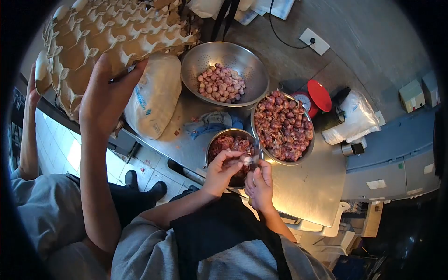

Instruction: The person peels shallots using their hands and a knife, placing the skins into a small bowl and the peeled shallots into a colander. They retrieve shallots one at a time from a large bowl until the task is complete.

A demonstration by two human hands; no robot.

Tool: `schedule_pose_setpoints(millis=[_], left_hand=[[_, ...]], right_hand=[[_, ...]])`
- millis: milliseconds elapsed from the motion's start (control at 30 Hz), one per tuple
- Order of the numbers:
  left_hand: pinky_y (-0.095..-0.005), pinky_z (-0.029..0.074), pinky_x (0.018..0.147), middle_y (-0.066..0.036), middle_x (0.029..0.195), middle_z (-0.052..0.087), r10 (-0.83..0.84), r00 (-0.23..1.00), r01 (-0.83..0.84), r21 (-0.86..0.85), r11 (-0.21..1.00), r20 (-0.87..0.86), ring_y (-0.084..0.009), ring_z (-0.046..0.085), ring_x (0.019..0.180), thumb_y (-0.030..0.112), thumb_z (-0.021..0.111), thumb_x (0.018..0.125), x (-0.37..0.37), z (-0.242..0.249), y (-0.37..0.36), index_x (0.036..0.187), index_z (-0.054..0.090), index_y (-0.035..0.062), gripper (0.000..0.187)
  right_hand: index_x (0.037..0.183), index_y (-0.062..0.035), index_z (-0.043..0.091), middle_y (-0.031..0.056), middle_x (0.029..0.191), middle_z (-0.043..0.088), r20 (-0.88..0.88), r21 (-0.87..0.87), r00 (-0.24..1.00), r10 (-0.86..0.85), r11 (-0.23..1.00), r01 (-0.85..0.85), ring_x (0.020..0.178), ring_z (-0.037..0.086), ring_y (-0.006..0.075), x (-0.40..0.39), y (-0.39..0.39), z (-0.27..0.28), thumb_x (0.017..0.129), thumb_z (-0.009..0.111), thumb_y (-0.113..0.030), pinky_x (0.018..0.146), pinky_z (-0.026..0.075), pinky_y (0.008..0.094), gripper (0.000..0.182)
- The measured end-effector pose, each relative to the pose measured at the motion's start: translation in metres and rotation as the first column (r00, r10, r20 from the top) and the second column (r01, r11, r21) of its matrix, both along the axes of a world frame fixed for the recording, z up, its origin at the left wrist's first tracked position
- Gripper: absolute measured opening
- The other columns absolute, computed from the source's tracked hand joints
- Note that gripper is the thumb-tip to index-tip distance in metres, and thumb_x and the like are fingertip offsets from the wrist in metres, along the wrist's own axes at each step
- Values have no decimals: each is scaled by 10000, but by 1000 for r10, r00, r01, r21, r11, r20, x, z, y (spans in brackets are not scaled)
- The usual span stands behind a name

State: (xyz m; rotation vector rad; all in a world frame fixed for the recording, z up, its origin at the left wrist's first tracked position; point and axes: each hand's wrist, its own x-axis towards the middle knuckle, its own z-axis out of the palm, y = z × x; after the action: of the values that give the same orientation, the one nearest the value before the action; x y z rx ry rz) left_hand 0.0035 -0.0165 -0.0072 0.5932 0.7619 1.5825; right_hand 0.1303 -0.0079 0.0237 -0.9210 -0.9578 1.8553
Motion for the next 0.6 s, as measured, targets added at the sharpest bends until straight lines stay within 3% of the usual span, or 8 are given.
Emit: schedule_pose_setpoints(millis=[100,167,233,367,467,600], left_hand=[[-253,447,806,-42,967,586,-37,998,34,-61,998,-52,-115,545,923,10,579,801,-4,-7,4,1033,536,22,237],[-249,445,798,-38,957,583,-66,997,69,-87,994,35,-110,544,901,30,577,810,-4,4,3,1036,534,22,230],[-249,448,788,-35,947,581,-63,995,57,-83,995,-79,-105,540,888,50,572,819,-4,-5,6,1043,532,22,230],[-247,451,767,-26,923,575,-130,984,122,-68,990,-122,-99,533,876,73,569,828,-6,-7,11,1063,527,39,241],[-245,441,775,-13,912,571,-179,983,175,-105,979,-32,-92,527,867,78,568,832,-11,1,9,1085,521,57,258],[-244,432,767,-15,970,554,-192,958,208,-56,977,213,-90,511,869,81,519,863,-15,5,8,1116,509,89,254]], right_hand=[[1128,-142,350,-36,554,323,47,54,999,-18,998,15,426,269,44,0,2,-5,913,434,-239,369,199,172,251],[1128,-144,350,-36,551,317,54,52,998,-16,999,13,422,263,45,1,3,-6,913,434,-235,366,198,173,248],[1125,-144,349,-35,549,312,40,38,999,28,999,-30,425,268,46,2,2,-5,915,426,-232,368,198,174,240],[1115,-145,349,-32,546,306,21,8,997,72,997,-72,427,274,46,3,2,-2,921,408,-228,366,200,175,219],[1114,-146,348,-30,541,313,25,-10,1000,-7,1000,8,420,270,46,7,10,-4,925,396,-226,364,203,175,211],[1158,-154,332,-28,544,338,101,34,994,-46,999,43,423,284,42,15,22,-12,923,398,-210,368,209,172,250]])
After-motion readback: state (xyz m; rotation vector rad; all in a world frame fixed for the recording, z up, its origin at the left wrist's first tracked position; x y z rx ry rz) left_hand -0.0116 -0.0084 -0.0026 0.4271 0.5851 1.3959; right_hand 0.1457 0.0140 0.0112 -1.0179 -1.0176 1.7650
